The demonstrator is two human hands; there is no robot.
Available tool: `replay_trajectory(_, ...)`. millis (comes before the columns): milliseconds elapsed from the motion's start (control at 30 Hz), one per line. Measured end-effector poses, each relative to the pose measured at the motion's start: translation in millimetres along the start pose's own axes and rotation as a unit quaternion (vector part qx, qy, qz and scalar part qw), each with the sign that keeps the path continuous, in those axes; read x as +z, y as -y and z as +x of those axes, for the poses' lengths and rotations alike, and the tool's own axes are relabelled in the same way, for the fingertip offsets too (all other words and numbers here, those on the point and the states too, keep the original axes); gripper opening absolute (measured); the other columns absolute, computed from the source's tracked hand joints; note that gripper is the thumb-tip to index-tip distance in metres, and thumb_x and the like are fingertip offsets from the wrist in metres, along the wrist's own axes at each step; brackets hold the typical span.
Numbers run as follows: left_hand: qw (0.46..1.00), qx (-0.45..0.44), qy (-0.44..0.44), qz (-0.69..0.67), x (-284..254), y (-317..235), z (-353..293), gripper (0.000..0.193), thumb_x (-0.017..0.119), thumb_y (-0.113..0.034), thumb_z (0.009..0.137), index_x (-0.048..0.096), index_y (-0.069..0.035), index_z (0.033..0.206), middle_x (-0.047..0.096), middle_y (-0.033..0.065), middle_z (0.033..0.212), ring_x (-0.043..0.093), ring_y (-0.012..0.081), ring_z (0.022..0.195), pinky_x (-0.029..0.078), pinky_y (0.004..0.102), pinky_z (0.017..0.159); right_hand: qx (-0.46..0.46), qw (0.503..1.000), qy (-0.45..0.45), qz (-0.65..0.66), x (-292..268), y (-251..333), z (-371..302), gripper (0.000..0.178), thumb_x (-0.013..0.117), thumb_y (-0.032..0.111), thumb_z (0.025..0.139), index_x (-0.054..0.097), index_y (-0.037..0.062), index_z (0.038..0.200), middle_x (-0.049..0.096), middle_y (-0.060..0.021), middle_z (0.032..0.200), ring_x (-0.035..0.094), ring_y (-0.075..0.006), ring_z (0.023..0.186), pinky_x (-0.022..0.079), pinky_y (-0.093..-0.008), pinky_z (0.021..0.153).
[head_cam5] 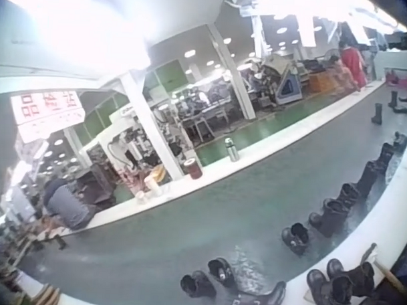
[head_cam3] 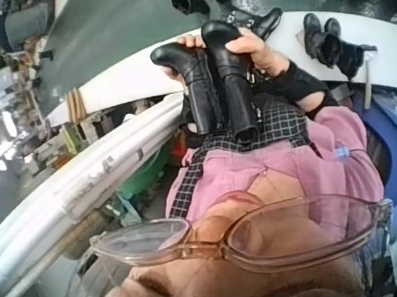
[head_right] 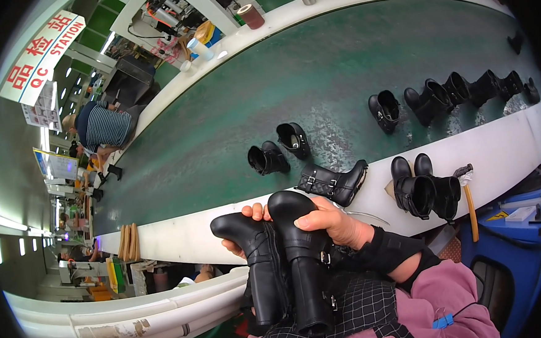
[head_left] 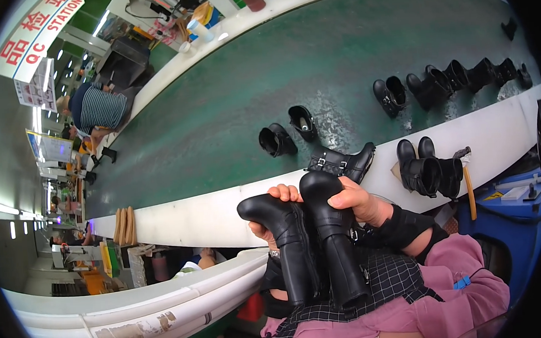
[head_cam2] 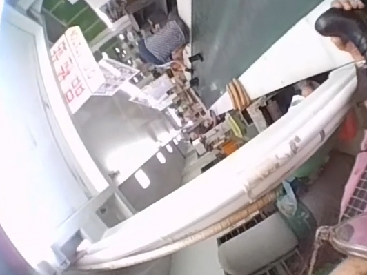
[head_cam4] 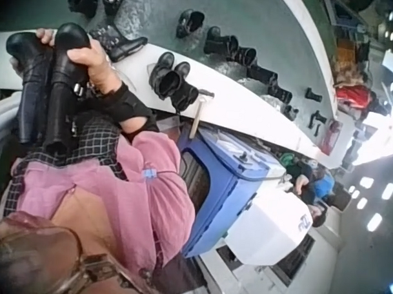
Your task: Inspecting pairs of black boots for quality and trimming excess material with scissors.
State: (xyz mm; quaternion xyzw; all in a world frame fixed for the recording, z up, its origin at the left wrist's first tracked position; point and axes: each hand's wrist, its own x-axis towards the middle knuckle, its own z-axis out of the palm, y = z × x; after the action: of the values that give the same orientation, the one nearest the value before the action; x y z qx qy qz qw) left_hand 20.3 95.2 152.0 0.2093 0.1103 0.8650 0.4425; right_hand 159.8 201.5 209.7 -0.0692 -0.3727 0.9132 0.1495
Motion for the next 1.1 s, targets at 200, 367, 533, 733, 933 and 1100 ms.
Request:
replay_trajectory(200,0.997,-0.060,0.009,0.052,2.8,0.2,1.6,0.075,0.071,-0.064,0.072,0.054,-0.001,0.108,0.053,0.0070,0.098,0.051,0.0215,0.094,0.042,0.0348,0.089,0.019,0.999,-0.025,0.022,-11.1,-7.9,-3.3,0.062,0.064,0.032,0.070,0.053,-0.0035,0.120,0.060,-0.0083,0.108,0.059,-0.0148,0.096,0.047,-0.0275,0.085)
replay_trajectory(367,0.996,-0.080,-0.028,-0.029,1.0,2.1,24.7,0.073,0.066,-0.062,0.078,0.054,0.001,0.115,0.054,0.0104,0.102,0.050,0.0249,0.100,0.044,0.0395,0.091,0.041,0.991,-0.030,0.126,-26.3,-14.3,1.5,0.063,0.066,0.027,0.072,0.048,-0.0019,0.126,0.057,-0.0123,0.117,0.061,-0.0222,0.100,0.056,-0.0408,0.083)
replay_trajectory(533,0.983,-0.157,-0.055,-0.082,11.2,-2.6,42.8,0.074,0.063,-0.063,0.080,0.054,0.001,0.116,0.060,0.0142,0.103,0.061,0.0285,0.092,0.053,0.0438,0.079,0.052,0.993,-0.025,0.099,-35.3,-1.5,6.2,0.067,0.066,0.023,0.068,0.048,-0.0044,0.126,0.059,-0.0159,0.117,0.061,-0.0280,0.106,0.054,-0.0444,0.089)
replay_trajectory(733,0.964,-0.112,-0.149,0.188,45.8,-7.6,35.2,0.050,0.068,-0.017,0.074,0.052,-0.001,0.118,0.060,0.0163,0.110,0.062,0.0286,0.102,0.050,0.0429,0.094,-0.067,0.993,-0.049,-0.080,-31.1,29.9,-4.5,0.073,0.066,0.030,0.060,0.055,-0.0048,0.123,0.061,-0.0146,0.121,0.059,-0.0213,0.109,0.043,-0.0319,0.097)
replay_trajectory(933,0.974,-0.112,-0.116,0.162,63.1,0.4,35.5,0.049,0.068,-0.014,0.070,0.046,-0.006,0.113,0.057,0.0143,0.113,0.054,0.0298,0.116,0.038,0.0475,0.108,-0.091,0.984,-0.019,-0.155,-31.7,48.4,-19.6,0.070,0.067,0.030,0.059,0.056,-0.0030,0.120,0.059,-0.0152,0.124,0.054,-0.0222,0.117,0.036,-0.0346,0.103)
replay_trajectory(1100,0.985,-0.047,-0.059,0.153,62.7,11.4,35.1,0.051,0.069,-0.013,0.063,0.045,-0.008,0.108,0.056,0.0121,0.102,0.055,0.0287,0.105,0.032,0.0502,0.112,-0.119,0.978,0.050,-0.166,-40.9,53.4,-23.1,0.068,0.071,0.022,0.065,0.053,-0.0039,0.124,0.056,-0.0129,0.126,0.051,-0.0211,0.118,0.035,-0.0334,0.104)
